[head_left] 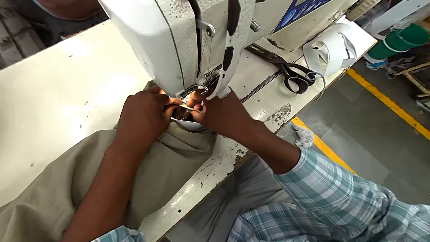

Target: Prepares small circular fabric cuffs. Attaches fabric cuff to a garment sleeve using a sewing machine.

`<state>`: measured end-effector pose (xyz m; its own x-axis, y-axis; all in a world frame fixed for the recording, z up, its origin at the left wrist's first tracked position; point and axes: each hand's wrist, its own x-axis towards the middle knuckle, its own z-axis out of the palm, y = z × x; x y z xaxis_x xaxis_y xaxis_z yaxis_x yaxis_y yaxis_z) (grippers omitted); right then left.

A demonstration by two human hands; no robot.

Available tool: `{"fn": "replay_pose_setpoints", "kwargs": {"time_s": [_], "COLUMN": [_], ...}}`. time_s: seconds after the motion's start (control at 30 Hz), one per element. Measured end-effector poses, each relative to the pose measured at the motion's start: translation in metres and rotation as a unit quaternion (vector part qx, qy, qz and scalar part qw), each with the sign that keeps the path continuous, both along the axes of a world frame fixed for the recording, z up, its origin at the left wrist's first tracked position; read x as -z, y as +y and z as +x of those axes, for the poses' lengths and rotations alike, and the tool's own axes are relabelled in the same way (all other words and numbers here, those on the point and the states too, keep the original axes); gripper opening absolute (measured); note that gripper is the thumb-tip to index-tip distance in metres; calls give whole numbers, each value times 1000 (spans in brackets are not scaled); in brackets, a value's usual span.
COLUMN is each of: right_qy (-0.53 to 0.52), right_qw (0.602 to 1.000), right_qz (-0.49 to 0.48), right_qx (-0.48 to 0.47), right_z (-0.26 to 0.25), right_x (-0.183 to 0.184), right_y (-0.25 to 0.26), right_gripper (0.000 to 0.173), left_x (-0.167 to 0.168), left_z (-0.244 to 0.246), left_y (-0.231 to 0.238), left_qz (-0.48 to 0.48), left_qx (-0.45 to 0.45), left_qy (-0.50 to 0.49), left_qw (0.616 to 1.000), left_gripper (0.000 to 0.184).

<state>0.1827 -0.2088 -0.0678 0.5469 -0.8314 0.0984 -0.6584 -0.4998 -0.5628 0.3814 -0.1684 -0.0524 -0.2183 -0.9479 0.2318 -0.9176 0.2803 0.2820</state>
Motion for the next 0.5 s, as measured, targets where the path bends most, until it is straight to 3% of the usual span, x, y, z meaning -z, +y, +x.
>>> {"fn": "replay_pose_setpoints", "kwargs": {"time_s": [0.23,0.4,0.5], "right_qy": [33,43,29], "right_qw": [999,992,990], "right_qz": [-36,-115,-136], "right_qx": [-2,4,-2], "right_z": [-5,-6,-5], "right_x": [-6,-2,-1], "right_y": [16,18,16], "right_gripper": [13,20,15], "left_x": [2,6,7], "left_z": [3,4,3], "left_y": [1,2,2], "left_qz": [-32,-43,-47], "left_qx": [20,23,17], "left_qy": [-5,-11,-8], "left_qw": [999,999,999], "left_gripper": [16,17,16]}}
